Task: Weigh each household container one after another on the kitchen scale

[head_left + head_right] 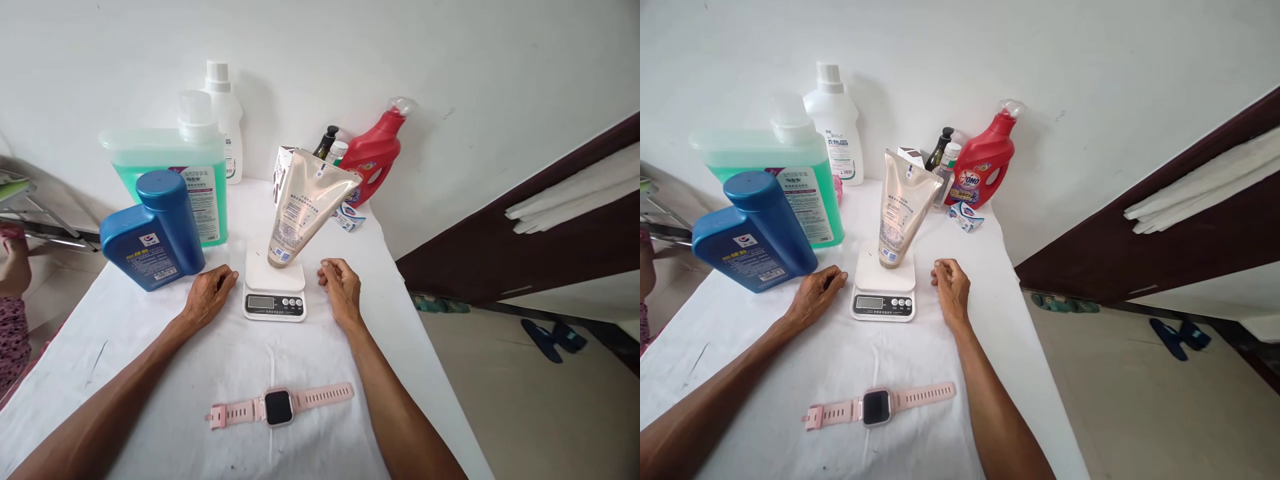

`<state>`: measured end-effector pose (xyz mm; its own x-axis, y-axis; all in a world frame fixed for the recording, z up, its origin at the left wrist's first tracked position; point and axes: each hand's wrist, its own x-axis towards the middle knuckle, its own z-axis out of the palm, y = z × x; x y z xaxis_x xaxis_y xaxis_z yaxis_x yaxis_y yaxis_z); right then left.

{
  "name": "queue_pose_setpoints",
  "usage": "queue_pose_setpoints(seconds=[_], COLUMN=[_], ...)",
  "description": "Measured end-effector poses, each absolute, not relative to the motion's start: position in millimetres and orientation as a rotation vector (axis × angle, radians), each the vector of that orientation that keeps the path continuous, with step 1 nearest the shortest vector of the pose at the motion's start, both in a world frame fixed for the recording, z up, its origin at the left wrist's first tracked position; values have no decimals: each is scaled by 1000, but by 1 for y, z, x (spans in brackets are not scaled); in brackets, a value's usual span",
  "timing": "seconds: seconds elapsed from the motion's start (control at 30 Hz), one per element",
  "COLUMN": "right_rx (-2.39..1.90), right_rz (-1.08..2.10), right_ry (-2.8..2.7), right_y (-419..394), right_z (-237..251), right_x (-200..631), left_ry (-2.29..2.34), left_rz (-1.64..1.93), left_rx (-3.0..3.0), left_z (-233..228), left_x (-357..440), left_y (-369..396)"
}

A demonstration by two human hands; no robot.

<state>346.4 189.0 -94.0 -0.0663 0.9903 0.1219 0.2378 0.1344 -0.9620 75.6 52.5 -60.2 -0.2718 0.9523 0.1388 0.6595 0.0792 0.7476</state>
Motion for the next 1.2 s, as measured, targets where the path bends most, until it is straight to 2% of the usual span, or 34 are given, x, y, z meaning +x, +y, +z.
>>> queue_pose_setpoints(seconds=[0.57,0.77,0.93,1.2], right_rx=[-1264,-1107,-1157,-1255], right_rz=[1048,1095,921,826], right_ry=[-1501,-1567,-1854,-1828], right_y=[185,176,171,172], right_z=[-89,-51,-13,-10], right_x=[346,329,289,264], left_ry=[1976,1972,1957,1938], left_rz=[998,1016,1028,1051], left_rx=[1582,1577,1576,1594], left_z=[-60,-61,-60,-62], left_x=[75,74,74,72], left_y=[53,53,53,53])
